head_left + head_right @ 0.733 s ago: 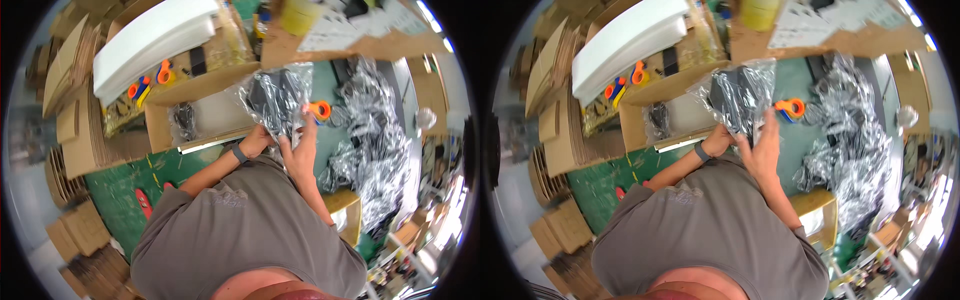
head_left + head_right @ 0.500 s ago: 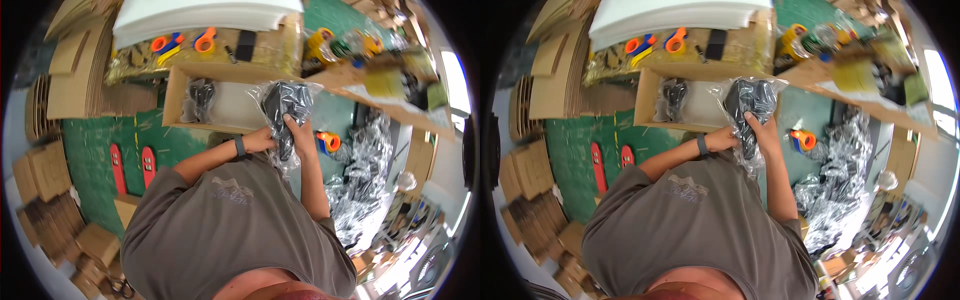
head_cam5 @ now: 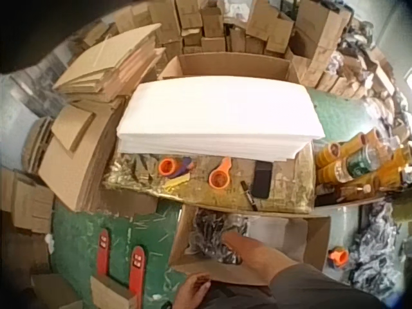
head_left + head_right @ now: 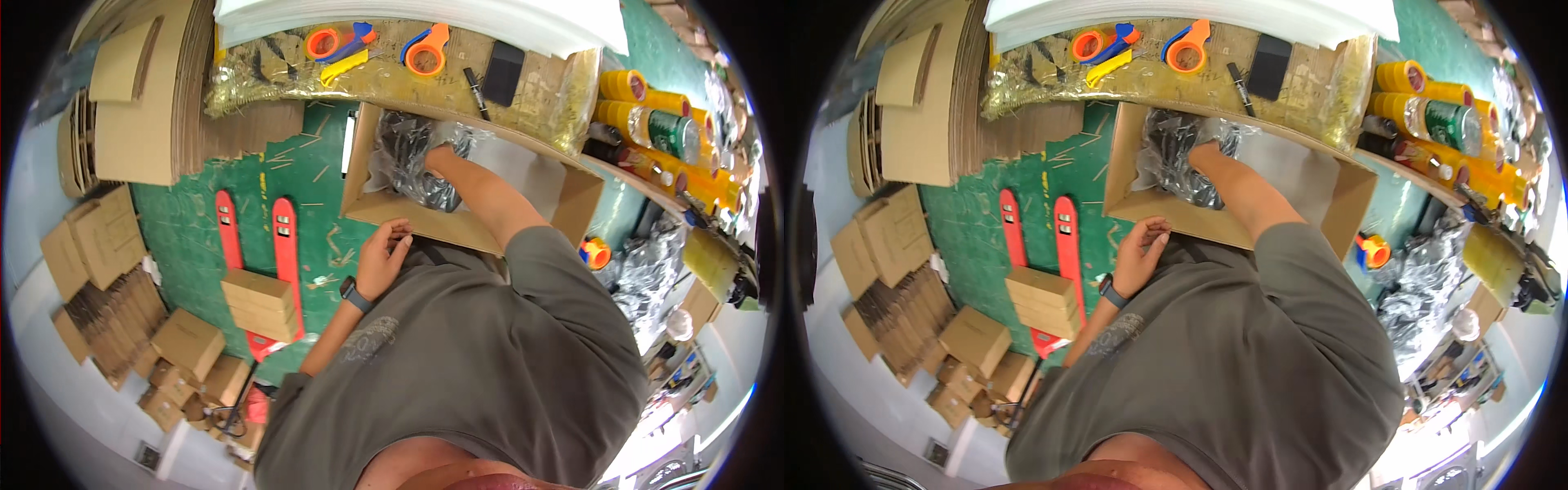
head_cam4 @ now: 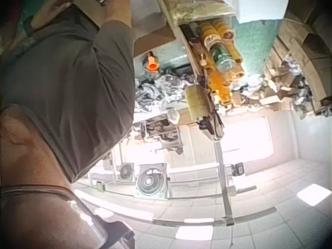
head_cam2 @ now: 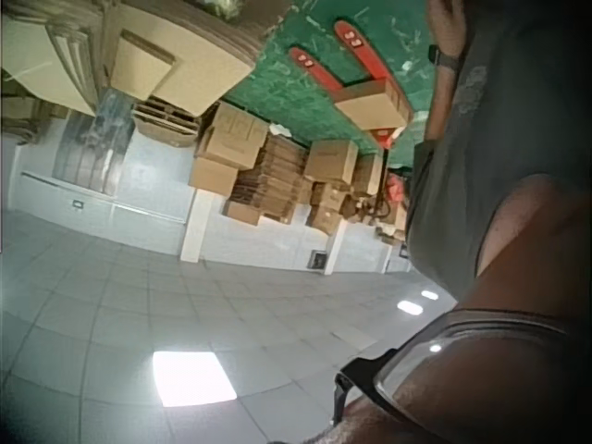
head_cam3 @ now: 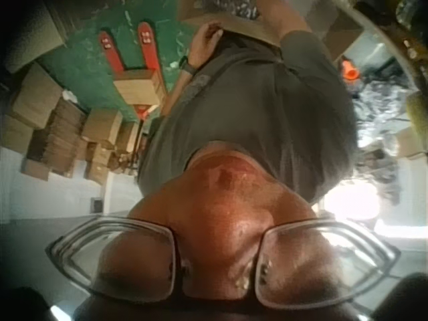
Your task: Packing bicycle saddles into cardboard boxes with foam protection and sealing them with tape.
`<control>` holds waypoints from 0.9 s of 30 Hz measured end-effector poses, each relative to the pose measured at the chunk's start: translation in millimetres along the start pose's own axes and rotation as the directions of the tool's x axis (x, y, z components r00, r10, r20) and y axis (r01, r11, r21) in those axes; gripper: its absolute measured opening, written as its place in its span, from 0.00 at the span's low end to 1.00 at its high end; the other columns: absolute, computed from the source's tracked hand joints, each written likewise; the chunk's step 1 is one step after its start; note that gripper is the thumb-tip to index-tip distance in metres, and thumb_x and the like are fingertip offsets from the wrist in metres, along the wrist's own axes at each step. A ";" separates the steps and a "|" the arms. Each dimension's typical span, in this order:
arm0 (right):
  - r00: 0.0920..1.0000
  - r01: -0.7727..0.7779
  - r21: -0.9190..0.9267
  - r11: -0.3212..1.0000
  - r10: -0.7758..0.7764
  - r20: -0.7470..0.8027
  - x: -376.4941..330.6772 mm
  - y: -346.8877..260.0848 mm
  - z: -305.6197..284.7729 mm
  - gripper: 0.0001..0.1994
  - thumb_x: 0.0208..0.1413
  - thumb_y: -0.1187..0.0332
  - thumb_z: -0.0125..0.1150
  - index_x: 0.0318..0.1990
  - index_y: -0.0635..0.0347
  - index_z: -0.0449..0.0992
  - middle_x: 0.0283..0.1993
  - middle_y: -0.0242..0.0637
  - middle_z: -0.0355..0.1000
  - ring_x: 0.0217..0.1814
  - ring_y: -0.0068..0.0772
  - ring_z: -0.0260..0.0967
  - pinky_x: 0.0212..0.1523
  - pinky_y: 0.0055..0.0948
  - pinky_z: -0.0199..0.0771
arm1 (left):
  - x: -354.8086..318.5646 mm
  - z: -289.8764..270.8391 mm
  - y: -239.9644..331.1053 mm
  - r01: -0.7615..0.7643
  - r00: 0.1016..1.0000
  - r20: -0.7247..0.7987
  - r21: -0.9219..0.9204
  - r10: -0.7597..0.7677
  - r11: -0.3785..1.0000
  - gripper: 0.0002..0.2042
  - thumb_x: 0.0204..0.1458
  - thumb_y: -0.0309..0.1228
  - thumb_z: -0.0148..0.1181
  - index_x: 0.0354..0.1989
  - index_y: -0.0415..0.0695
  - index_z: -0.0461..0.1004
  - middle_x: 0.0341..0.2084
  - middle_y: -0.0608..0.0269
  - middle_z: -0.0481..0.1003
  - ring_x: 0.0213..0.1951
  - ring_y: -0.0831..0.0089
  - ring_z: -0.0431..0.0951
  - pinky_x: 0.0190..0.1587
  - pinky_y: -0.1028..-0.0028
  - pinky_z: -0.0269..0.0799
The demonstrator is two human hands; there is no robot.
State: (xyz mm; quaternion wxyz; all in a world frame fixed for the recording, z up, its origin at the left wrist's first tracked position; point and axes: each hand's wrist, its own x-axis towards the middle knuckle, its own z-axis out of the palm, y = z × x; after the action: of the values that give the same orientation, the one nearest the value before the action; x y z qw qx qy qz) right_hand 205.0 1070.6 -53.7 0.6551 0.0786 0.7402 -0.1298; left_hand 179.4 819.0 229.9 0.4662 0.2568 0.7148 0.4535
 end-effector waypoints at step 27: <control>-0.150 0.805 0.531 0.264 0.957 -0.249 -287.0 73.8 356.6 0.13 0.65 0.61 0.68 0.49 0.59 0.85 0.51 0.48 0.84 0.56 0.56 0.82 0.58 0.50 0.82 | -0.1 177.6 11.5 -0.261 0.732 0.679 0.214 0.048 0.941 0.19 0.73 0.26 0.61 0.69 0.35 0.71 0.58 0.51 0.83 0.57 0.68 0.84 0.61 0.67 0.80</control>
State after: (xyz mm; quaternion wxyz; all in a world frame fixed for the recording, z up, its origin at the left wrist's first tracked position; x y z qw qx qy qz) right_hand 601.8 1051.1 185.4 -0.3999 0.6072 0.6051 -0.3244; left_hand 338.6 896.9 212.8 0.6063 0.5270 0.5369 0.2577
